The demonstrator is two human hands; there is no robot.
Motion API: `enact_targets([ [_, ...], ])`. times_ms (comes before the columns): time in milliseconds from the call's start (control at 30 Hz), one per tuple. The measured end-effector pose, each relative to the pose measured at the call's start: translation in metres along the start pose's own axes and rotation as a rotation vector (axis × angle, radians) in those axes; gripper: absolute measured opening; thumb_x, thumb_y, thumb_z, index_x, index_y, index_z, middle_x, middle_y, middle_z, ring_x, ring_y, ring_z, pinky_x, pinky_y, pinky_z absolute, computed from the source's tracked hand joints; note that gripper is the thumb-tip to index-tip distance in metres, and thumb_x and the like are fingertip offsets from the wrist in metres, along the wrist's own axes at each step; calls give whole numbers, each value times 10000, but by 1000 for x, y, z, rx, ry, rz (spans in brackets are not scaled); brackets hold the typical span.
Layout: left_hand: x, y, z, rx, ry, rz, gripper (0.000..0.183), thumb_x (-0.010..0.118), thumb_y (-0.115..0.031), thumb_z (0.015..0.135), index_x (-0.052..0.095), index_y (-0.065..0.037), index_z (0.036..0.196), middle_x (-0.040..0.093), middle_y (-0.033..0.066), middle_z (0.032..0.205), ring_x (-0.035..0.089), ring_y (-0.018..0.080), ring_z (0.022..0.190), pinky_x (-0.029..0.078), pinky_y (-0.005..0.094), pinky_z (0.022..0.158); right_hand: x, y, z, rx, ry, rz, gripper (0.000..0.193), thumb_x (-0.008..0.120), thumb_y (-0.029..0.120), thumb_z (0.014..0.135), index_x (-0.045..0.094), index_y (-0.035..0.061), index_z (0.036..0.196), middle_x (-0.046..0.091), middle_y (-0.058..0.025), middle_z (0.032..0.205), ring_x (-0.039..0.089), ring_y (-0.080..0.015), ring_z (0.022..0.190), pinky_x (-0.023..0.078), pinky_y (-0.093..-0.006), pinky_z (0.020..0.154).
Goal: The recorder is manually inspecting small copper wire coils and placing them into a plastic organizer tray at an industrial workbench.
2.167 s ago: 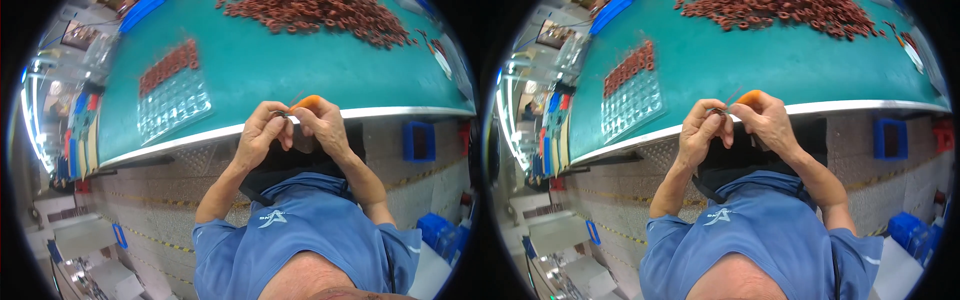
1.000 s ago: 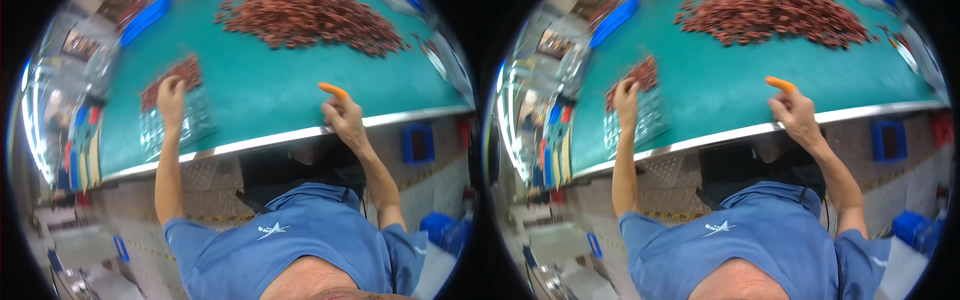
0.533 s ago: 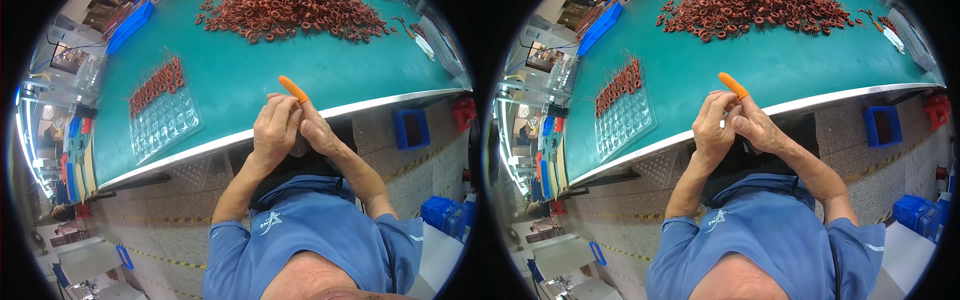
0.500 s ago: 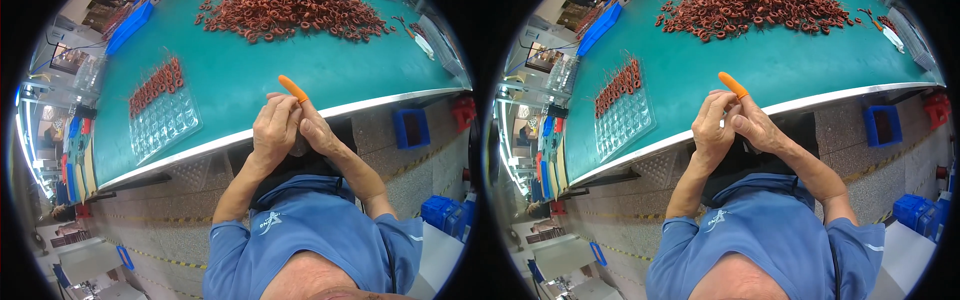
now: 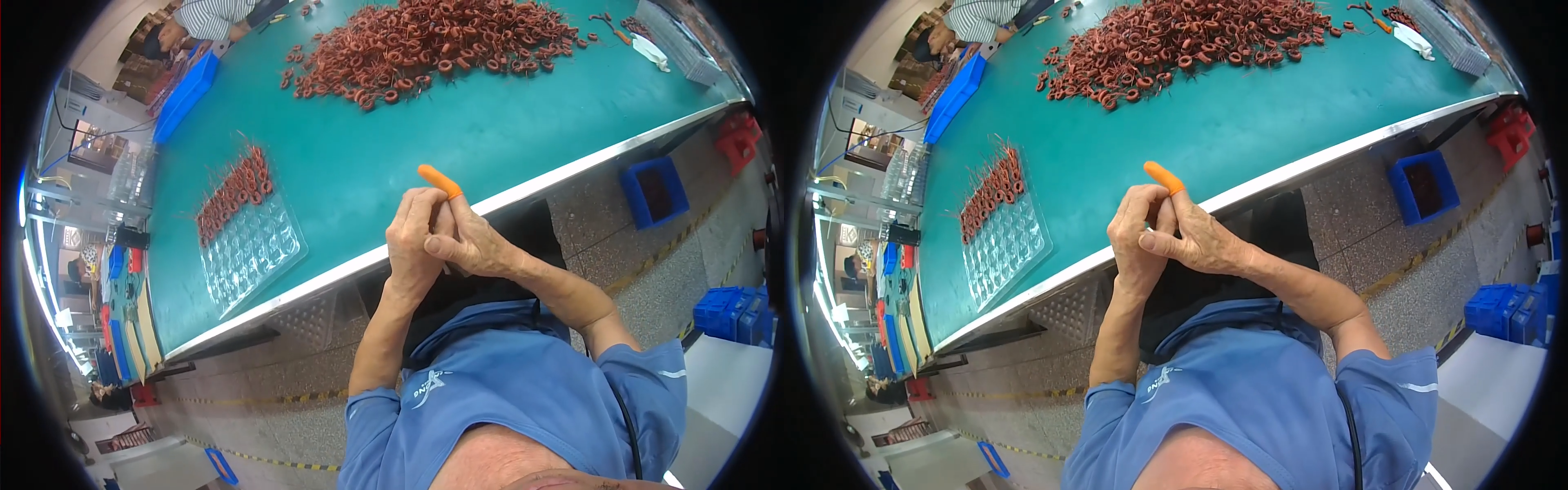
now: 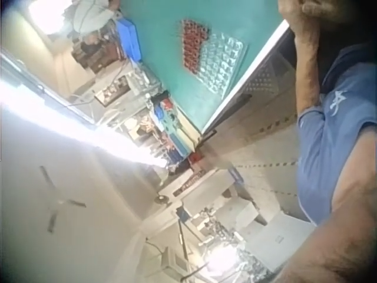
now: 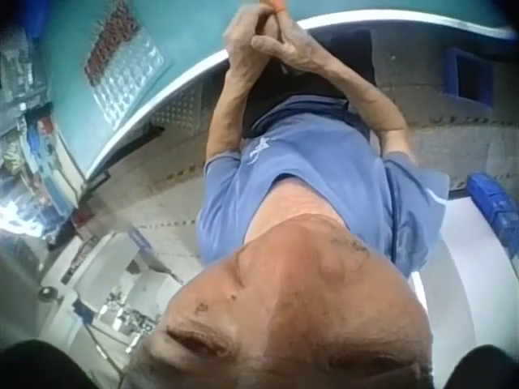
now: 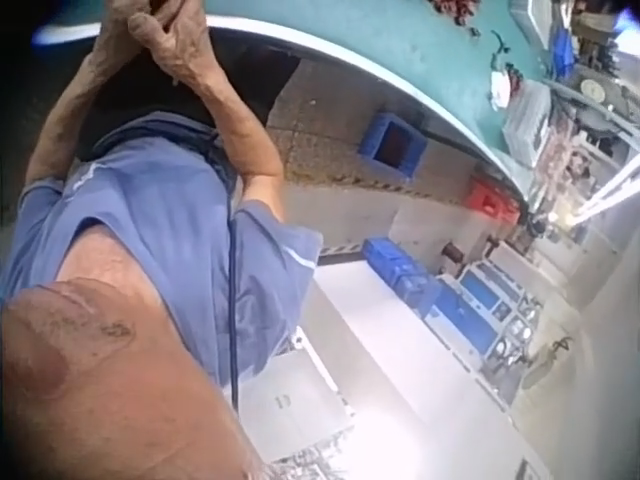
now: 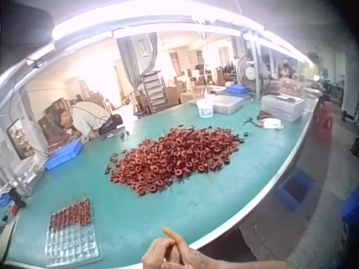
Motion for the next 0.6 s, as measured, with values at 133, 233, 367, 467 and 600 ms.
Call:
enact_targets([
  [133,5,14,0,-184,140,-180,106,653,12,766,601,-25,851,600,93,759,618,215,655,474,298,550,-2,3,-3,54,74,101,885,651,419,855,159,43,1487,431,-190,1264,437,-291,1232,346,-405,1064],
  [233,0,20,-6,-305,243,-340,79,635,23,765,605,-12,829,606,67,738,615,154,640,469,264,562,-1,10,-5,79,170,201,809,643,165,816,197,50,1482,416,-156,1315,429,-270,1251,348,-388,1068],
  [367,3,15,-24,-439,338,-608,40,611,29,793,606,11,828,632,35,733,603,78,599,483,218,554,-5,30,-9,-287,92,-649,826,583,-79,678,311,58,1446,336,-143,1437,449,-321,1236,397,-418,1013],
  [467,9,17,-27,-447,324,-597,49,611,25,800,614,2,843,631,28,731,596,76,593,472,210,531,-10,34,-5,-391,-7,-858,642,632,-6,718,466,55,1335,473,-154,1331,522,-322,1145,424,-414,958],
  [600,12,17,-27,-486,297,-643,68,588,27,857,625,14,912,620,31,738,589,83,630,464,213,554,-17,54,-2,-551,-112,-831,396,635,34,745,614,25,1141,630,-129,1119,625,-297,943,469,-397,871],
])
Point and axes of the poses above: each hand's wrist, its own z-axis towards the middle knuckle, its own x-axis out of the palm, y = z × x, the point moved 8 cm from there along z, towards the middle knuckle
